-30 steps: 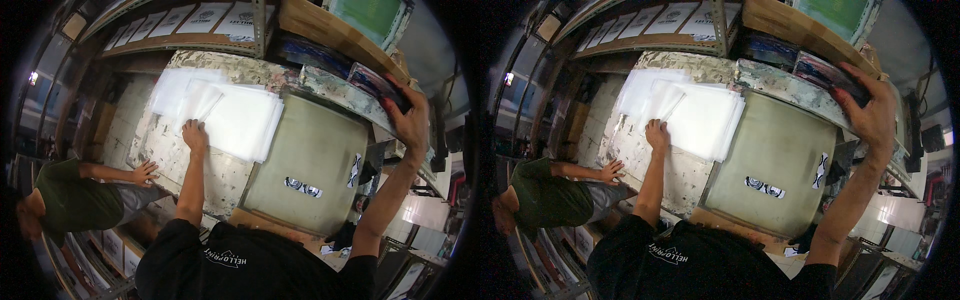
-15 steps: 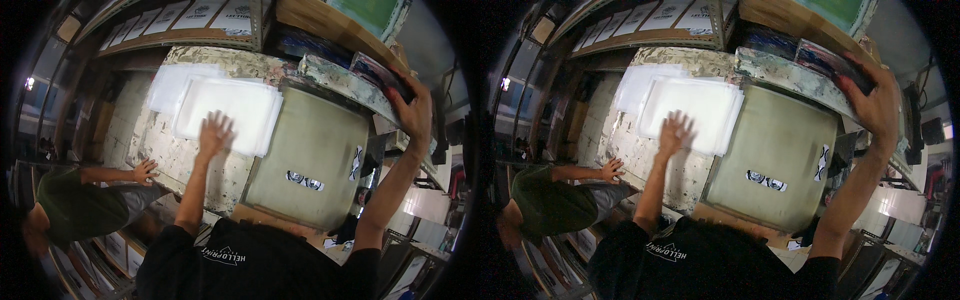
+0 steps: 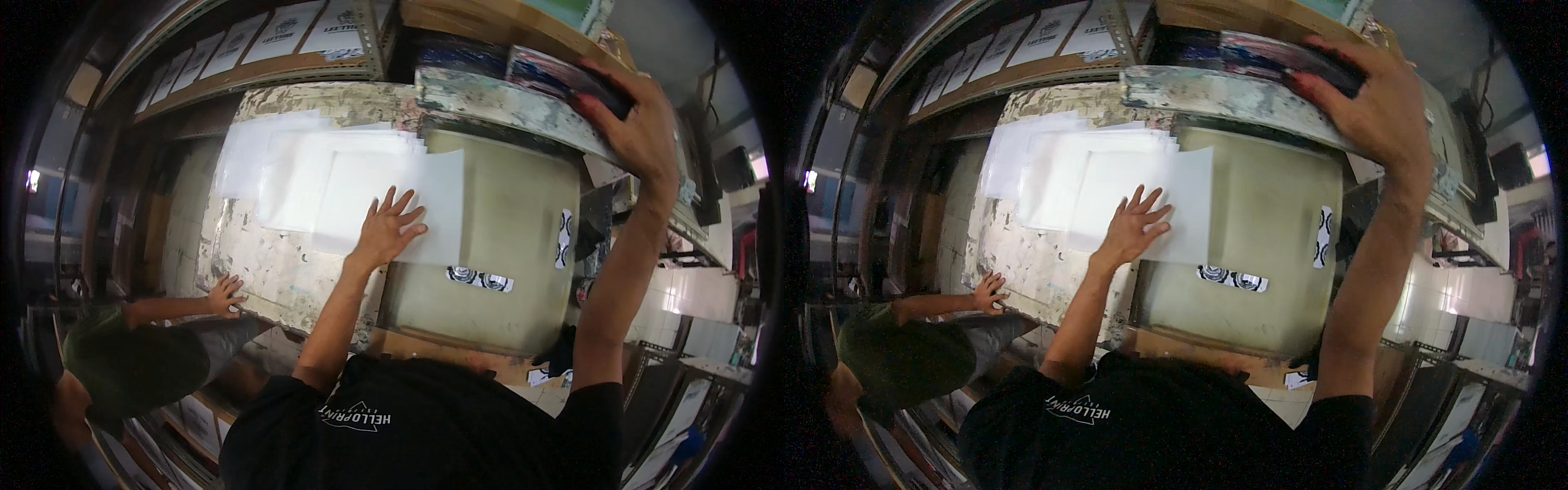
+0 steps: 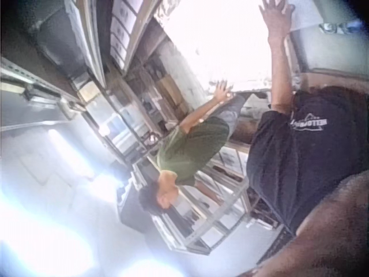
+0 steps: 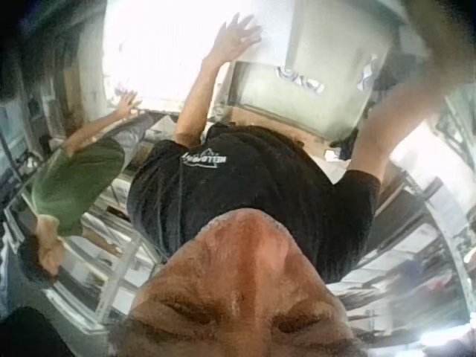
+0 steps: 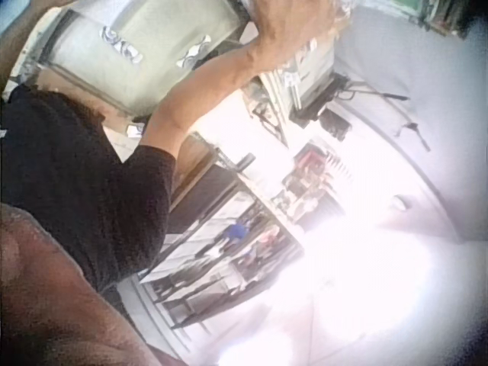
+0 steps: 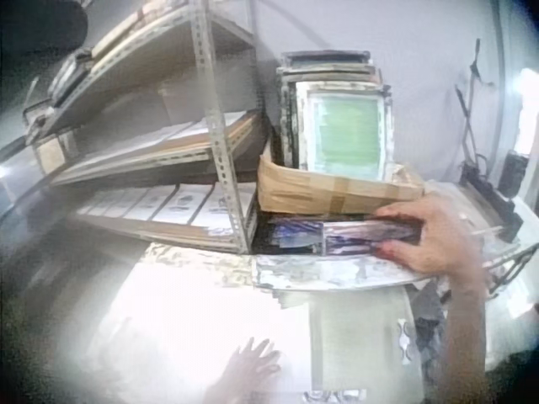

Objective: The person performs screen printing on white paper sheets using a squeegee and a screen frame. They repeatedly place a sheet under the screen, pull the squeegee across the mesh to transfer ink, lift the screen, and remove the printed sheet. A second person assists by stacking the finished prints.

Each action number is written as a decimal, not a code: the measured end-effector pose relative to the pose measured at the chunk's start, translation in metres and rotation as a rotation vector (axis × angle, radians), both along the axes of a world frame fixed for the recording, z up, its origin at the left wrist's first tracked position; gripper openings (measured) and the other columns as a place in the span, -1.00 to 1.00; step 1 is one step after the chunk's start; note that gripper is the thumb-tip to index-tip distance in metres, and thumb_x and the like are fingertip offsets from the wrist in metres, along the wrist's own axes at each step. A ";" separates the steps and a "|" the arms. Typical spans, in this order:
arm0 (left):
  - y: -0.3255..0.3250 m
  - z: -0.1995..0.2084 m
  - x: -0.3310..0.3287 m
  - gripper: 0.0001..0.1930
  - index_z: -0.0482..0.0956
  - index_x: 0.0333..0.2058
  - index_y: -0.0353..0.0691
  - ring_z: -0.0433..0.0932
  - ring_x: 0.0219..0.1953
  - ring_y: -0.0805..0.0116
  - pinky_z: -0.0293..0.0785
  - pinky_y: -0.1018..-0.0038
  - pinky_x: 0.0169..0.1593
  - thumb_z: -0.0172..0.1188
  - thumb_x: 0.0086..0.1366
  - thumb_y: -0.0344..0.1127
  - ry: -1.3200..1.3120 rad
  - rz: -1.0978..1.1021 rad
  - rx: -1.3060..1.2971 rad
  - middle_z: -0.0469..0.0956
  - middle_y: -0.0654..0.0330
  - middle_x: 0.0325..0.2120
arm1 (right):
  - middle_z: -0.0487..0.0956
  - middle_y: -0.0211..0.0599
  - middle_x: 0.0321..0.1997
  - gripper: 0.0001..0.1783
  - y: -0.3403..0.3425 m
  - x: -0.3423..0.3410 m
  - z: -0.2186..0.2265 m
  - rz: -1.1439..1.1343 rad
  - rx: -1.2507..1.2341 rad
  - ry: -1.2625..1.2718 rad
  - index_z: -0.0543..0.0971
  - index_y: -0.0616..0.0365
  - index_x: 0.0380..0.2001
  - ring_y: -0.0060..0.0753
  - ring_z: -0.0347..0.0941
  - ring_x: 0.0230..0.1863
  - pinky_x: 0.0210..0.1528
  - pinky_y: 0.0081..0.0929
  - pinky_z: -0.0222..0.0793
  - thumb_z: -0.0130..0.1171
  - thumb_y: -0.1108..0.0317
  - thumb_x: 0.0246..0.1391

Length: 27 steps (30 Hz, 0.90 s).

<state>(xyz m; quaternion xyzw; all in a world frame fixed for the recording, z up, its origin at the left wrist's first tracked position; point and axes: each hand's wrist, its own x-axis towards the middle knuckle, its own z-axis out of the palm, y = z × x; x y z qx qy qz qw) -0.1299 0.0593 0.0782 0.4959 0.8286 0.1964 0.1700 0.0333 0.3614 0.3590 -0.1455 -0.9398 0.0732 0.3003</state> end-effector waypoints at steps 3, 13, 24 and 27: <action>0.034 -0.047 0.020 -0.41 0.44 0.25 0.15 -0.16 0.49 -0.01 -0.34 -0.23 0.44 0.05 0.33 0.22 0.183 -0.165 0.018 0.02 0.24 0.45 | 0.70 -0.12 -0.24 -0.50 0.007 -0.001 -0.002 0.018 0.064 0.019 0.70 -0.04 -0.09 -0.07 0.63 -0.19 -0.14 -0.29 0.50 0.42 -0.05 -0.08; 0.186 -0.082 0.095 -0.26 0.26 0.35 0.09 -0.28 0.50 -0.09 -0.53 -0.32 0.39 0.10 0.27 0.24 0.123 -0.266 0.058 -0.07 0.09 0.46 | 0.70 -0.10 -0.13 -0.41 -0.013 -0.006 0.019 -0.092 -0.084 -0.091 0.71 0.08 -0.13 -0.15 0.59 -0.07 -0.01 -0.33 0.46 0.40 -0.15 -0.09; 0.180 -0.085 0.134 -0.20 0.24 0.36 0.04 -0.27 0.50 -0.11 -0.48 -0.33 0.39 0.13 0.24 0.28 0.116 -0.294 0.109 -0.07 0.05 0.46 | 0.73 -0.21 -0.22 -0.44 0.006 -0.015 0.017 -0.023 -0.188 -0.142 0.72 0.06 -0.14 -0.34 0.62 -0.25 -0.12 -0.45 0.51 0.40 -0.14 -0.08; 0.176 -0.076 0.137 -0.16 0.24 0.36 0.03 -0.27 0.50 -0.10 -0.49 -0.33 0.39 0.15 0.20 0.31 0.103 -0.303 0.093 -0.07 0.05 0.46 | 0.73 -0.22 -0.20 -0.42 0.002 -0.011 0.023 -0.024 -0.219 -0.148 0.72 0.07 -0.13 -0.35 0.63 -0.25 -0.10 -0.44 0.51 0.40 -0.15 -0.08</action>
